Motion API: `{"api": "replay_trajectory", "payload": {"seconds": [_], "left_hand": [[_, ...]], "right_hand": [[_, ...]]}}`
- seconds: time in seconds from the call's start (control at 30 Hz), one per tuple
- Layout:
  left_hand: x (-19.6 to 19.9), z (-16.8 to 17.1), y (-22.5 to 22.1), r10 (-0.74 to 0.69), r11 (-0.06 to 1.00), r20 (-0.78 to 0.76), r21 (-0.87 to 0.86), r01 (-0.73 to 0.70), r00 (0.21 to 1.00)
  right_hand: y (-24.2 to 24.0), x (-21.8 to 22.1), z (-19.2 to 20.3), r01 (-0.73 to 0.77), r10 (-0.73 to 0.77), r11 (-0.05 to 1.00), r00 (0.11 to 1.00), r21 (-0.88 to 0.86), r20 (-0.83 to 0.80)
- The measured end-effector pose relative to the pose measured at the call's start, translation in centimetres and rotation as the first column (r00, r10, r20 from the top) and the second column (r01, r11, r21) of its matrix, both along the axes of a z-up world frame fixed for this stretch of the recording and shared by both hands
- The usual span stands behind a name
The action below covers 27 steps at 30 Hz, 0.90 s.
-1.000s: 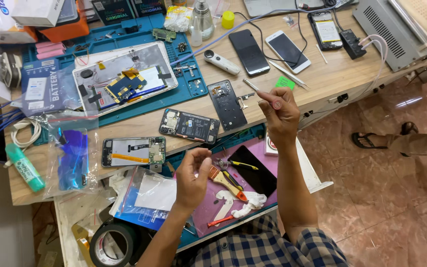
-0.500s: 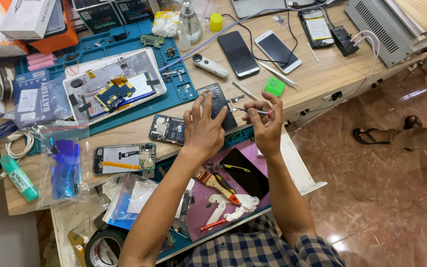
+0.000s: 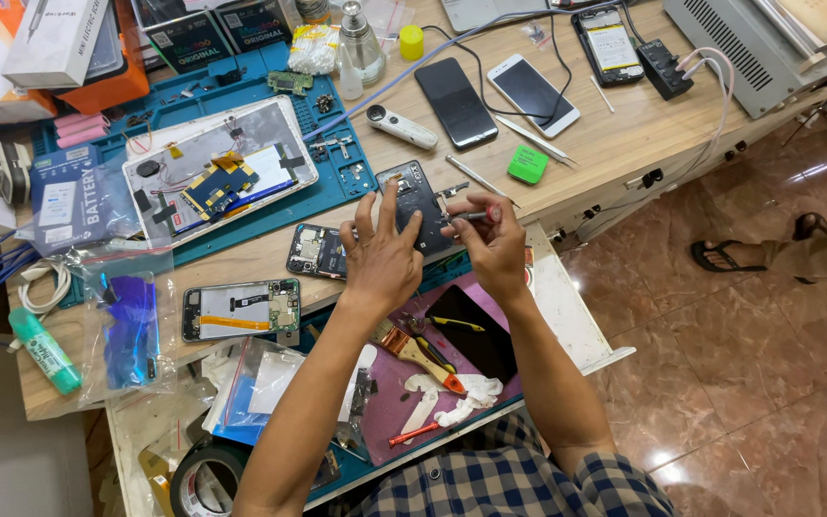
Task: The person uses a screwdriver to remove screws from the internal frame of a disassembled smartphone. They carefully manipulate the phone's components, including the battery and circuit board, while working at a cluttered repair bench.
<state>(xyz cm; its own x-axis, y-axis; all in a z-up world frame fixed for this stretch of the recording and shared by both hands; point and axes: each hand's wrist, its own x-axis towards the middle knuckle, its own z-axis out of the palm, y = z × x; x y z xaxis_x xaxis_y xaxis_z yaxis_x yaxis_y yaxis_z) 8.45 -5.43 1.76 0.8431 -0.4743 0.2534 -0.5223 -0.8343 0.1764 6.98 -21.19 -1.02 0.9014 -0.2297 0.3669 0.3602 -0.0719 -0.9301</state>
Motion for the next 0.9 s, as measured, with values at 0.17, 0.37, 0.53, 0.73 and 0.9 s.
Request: {"api": "replay_trajectory", "payload": {"seconds": [0.17,0.37,0.53,0.73,0.9], "left_hand": [[0.0,-0.4,0.2,-0.003,1.000,0.007,-0.020,0.003,1.000],[-0.1,-0.9,0.2,0.005,1.000,0.067,-0.001,-0.005,0.998],[-0.1,-1.2,0.2,0.011,1.000,0.066,-0.014,-0.010,0.998],[0.3,-1.1,0.7,0.028,0.995,0.048,-0.098,-0.024,0.998],[-0.8,0.8,1.9,0.009,0.782,-0.163,-0.613,-0.109,0.987]], "right_hand": [[0.7,-0.4,2.1,0.155,-0.148,0.969,0.988,-0.194,0.047],[1.2,-0.5,2.6,0.192,-0.174,0.958,0.980,-0.212,0.099],[1.3,-0.4,2.3,0.182,-0.165,0.955,0.982,-0.233,0.088],[1.4,-0.4,2.5,0.203,-0.186,0.950,0.978,-0.238,0.094],[1.6,-0.8,2.1,0.124,-0.122,0.992,0.990,-0.024,0.067]]}}
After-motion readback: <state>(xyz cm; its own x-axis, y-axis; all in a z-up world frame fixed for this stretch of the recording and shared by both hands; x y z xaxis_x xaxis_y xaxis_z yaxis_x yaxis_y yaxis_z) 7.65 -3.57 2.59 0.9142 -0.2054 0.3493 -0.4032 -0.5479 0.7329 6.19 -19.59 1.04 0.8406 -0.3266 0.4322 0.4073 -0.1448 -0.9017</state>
